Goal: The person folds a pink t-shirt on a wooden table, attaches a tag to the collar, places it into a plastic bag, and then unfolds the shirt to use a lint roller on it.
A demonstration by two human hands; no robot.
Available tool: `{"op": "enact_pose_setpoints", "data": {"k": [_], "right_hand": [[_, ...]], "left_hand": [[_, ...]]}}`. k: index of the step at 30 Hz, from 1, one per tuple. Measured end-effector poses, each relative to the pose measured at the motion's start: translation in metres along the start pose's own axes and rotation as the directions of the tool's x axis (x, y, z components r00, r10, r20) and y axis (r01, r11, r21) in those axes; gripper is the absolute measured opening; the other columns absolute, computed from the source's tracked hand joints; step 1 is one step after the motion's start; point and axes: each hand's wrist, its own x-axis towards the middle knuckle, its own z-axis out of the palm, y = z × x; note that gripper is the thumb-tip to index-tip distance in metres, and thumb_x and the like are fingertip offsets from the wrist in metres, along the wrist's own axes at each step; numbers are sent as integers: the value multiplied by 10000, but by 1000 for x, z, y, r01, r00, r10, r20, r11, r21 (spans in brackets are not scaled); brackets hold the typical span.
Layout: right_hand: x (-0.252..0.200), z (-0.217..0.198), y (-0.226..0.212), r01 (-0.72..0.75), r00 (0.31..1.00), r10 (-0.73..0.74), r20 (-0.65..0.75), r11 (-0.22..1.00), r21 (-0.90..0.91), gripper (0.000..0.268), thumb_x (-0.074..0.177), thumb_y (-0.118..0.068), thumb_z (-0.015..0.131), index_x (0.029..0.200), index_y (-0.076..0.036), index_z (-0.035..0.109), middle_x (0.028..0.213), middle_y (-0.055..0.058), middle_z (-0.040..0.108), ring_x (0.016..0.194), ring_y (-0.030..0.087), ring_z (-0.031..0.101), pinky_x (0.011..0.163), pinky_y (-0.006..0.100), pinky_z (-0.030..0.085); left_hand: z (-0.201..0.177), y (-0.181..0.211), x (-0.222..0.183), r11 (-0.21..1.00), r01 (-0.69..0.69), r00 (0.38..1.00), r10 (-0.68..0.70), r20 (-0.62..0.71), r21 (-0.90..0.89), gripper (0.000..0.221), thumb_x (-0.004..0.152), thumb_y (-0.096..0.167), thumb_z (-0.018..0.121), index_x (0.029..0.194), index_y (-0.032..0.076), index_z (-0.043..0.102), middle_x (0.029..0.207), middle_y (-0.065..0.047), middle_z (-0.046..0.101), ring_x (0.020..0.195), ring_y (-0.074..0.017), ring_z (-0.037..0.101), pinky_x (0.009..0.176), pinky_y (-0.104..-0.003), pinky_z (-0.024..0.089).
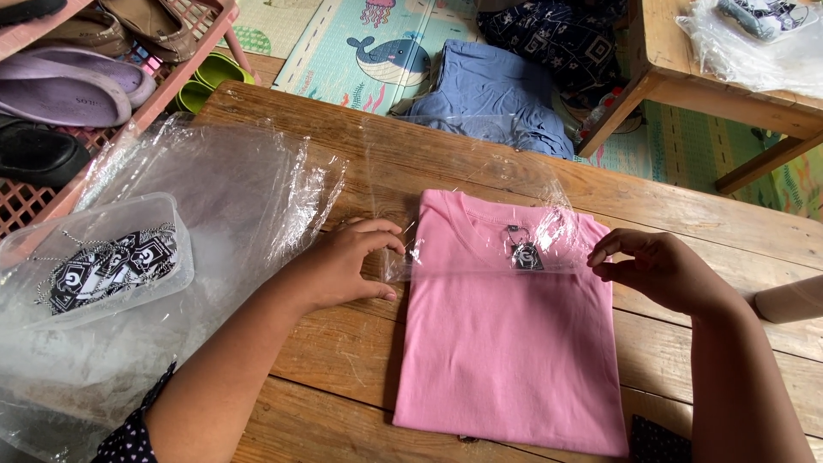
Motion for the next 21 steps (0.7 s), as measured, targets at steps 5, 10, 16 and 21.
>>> {"op": "enact_pose_setpoints", "data": {"k": [5, 10, 16, 21], "right_hand": [[-8, 10, -30, -234, 972, 231, -38, 957, -170, 219, 914, -71, 704, 1117, -69, 786, 1057, 45, 808, 963, 125, 742, 821, 278, 605], [-9, 23, -41, -175, 983, 180, -23, 905, -387, 139, 825, -113, 794, 955, -154, 823, 994, -47, 852, 939, 109, 816, 940, 262, 628], [-5, 30, -49, -286, 958, 257, -126, 855, -432, 164, 804, -201, 850, 959, -165, 808, 947, -40, 861, 955, 125, 810, 861, 285, 594], [2, 29, -36, -235, 969, 181, -168, 887, -398, 150, 834, -136, 805, 983, -137, 786, 1008, -21, 831, 1007, 161, 803, 914, 303, 606]], "left_hand": [[11, -12, 5, 967, -176, 981, 188, -49, 186, 388, 684, 175, 936, 996, 180, 706, 1318, -13, 668, 1277, -249, 537, 1049, -414, 421], [17, -16, 7, 936, -260, 950, 291, -109, 237, 197, 795, 147, 828, 963, 114, 730, 1302, -96, 699, 1245, -288, 586, 1060, -436, 447], [8, 2, 4, 922, -327, 907, 368, -208, 207, 88, 930, 77, 667, 997, 27, 692, 1106, -110, 696, 972, -267, 683, 851, -392, 551], [9, 2, 8, 904, -381, 850, 425, -313, 192, 76, 1012, 95, 600, 1030, 29, 635, 992, -106, 654, 863, -276, 656, 768, -397, 525]]}}
